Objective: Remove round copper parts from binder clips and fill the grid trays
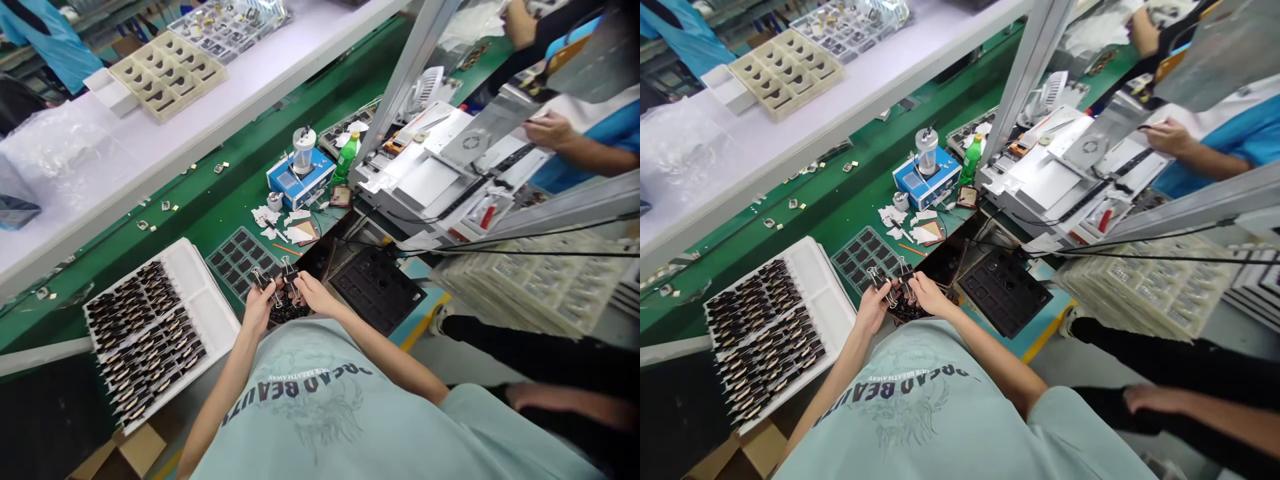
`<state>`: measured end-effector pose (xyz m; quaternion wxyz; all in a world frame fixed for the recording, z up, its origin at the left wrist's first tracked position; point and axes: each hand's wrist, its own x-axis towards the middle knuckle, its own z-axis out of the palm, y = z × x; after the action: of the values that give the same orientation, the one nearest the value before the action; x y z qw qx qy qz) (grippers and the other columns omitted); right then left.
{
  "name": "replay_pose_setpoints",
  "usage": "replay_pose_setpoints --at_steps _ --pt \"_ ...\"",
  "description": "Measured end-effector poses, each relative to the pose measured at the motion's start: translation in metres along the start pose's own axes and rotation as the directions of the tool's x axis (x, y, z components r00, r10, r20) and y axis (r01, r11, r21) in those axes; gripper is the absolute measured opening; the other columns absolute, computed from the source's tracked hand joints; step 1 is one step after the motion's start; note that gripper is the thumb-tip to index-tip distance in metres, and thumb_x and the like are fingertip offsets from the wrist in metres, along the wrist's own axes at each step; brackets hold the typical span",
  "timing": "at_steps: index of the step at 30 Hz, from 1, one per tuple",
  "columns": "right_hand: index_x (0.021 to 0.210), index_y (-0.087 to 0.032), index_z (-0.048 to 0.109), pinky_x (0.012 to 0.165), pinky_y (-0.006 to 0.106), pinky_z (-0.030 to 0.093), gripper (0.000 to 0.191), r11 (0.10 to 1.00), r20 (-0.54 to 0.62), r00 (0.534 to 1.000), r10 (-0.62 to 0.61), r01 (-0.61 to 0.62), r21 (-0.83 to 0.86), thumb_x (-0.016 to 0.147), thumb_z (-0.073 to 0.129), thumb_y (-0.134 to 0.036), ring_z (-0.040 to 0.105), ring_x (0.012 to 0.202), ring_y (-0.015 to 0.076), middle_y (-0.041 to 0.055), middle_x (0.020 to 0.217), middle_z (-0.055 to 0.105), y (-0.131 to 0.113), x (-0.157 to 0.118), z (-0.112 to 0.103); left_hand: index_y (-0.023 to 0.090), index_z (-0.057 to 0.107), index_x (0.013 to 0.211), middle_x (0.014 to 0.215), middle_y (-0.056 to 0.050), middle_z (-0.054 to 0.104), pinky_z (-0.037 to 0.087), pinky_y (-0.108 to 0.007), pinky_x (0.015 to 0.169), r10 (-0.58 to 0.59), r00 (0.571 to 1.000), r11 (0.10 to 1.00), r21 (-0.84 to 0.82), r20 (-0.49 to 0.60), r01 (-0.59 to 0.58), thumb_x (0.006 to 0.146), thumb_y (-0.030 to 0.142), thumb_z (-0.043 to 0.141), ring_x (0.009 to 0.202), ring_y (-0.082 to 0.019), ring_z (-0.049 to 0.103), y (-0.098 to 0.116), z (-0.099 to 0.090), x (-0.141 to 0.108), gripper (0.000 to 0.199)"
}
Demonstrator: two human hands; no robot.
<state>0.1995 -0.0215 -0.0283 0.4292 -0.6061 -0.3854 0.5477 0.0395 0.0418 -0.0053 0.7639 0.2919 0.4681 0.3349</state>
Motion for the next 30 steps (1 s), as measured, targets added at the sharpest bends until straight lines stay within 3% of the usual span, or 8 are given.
replay_pose_setpoints --at_steps 6,12,15,19,23,24,27,30 --pt "0.089 -0.023 0.043 0.064 0.025 0.047 0.017 0.985 -0.043 0.992 -0.119 0.113 -0.13 0.101 0.041 -0.035 0.06 0.063 0.0131 -0.0032 0.072 0.061 -0.004 -0.013 0.005 0.018 0.069 0.101 0.098 -0.006 0.074 0.057 -0.039 0.084 -0.055 0.997 0.998 0.048 0.062 0.052 0.056 0.02 0.091 0.086 -0.023 0.071 0.003 0.005 0.001 0.05" --pt "0.093 -0.021 0.047 0.065 0.025 0.045 0.013 0.986 -0.02 0.994 -0.112 0.108 -0.124 0.1 0.043 -0.031 0.061 0.065 0.0136 -0.0016 0.074 0.064 0.001 -0.019 0.015 0.017 0.07 0.099 0.093 -0.005 0.075 0.056 -0.036 0.081 0.005 0.999 0.997 0.081 -0.05 -0.001 0.052 0.02 0.092 0.08 -0.021 0.071 -0.007 0.002 -0.005 0.052" --pt "0.1 -0.019 0.053 0.066 0.025 0.045 0.018 0.986 0.018 0.994 -0.105 0.106 -0.127 0.093 0.056 -0.035 0.061 0.072 0.0147 0.0003 0.082 0.067 0.006 -0.022 0.019 0.017 0.071 0.095 0.094 -0.006 0.076 0.054 -0.036 0.085 0.035 0.996 0.998 0.05 -0.083 -0.031 0.053 0.022 0.092 0.084 -0.022 0.072 -0.014 -0.003 -0.009 0.048" --pt "0.081 -0.018 0.054 0.062 0.024 0.041 0.016 0.968 0.072 0.994 -0.088 0.102 -0.23 0.082 0.067 -0.028 0.059 0.068 0.0147 -0.0005 0.074 0.065 0.009 -0.023 0.022 0.018 0.072 0.093 0.094 -0.005 0.076 0.054 -0.035 0.085 0.049 0.988 0.999 0.02 -0.144 -0.047 0.053 0.022 0.09 0.084 -0.021 0.072 -0.02 -0.008 -0.012 0.044" --pt "0.079 -0.018 0.056 0.064 0.025 0.045 0.011 0.987 0.118 0.991 -0.067 0.083 -0.134 0.083 0.064 -0.024 0.061 0.064 0.0147 -0.0018 0.067 0.064 0.013 -0.028 0.019 0.018 0.072 0.088 0.09 -0.004 0.075 0.054 -0.032 0.08 0.088 0.969 0.996 0.001 -0.231 -0.09 0.057 0.023 0.089 0.082 -0.019 0.071 -0.015 -0.012 -0.013 0.035" --pt "0.085 -0.018 0.058 0.064 0.025 0.047 0.01 0.995 0.139 0.989 -0.058 0.068 -0.071 0.082 0.065 -0.024 0.062 0.065 0.015 -0.0018 0.069 0.065 0.014 -0.03 0.018 0.018 0.072 0.088 0.09 -0.003 0.075 0.054 -0.031 0.079 0.107 0.962 0.993 -0.012 -0.251 -0.114 0.059 0.022 0.089 0.081 -0.018 0.07 -0.013 -0.013 -0.014 0.034" --pt "0.111 -0.019 0.058 0.062 0.025 0.051 0.037 0.991 0.272 0.962 -0.002 -0.035 0.132 0.078 0.071 -0.03 0.065 0.073 0.0162 -0.0004 0.085 0.069 0.018 -0.03 0.02 0.019 0.073 0.088 0.089 -0.002 0.074 0.054 -0.028 0.075 0.128 0.953 0.989 -0.042 -0.274 -0.145 0.059 0.02 0.089 0.075 -0.014 0.067 -0.01 -0.012 -0.016 0.033" --pt "0.108 -0.019 0.064 0.059 0.024 0.048 0.035 0.996 0.402 0.915 0.034 -0.065 0.063 0.083 0.069 -0.044 0.065 0.074 0.0163 0.002 0.09 0.07 0.018 -0.022 0.032 0.018 0.073 0.086 0.081 -0.001 0.073 0.053 -0.028 0.071 0.087 0.959 0.995 -0.022 -0.27 -0.097 0.059 0.023 0.089 0.066 -0.013 0.064 -0.016 -0.011 -0.017 0.032"
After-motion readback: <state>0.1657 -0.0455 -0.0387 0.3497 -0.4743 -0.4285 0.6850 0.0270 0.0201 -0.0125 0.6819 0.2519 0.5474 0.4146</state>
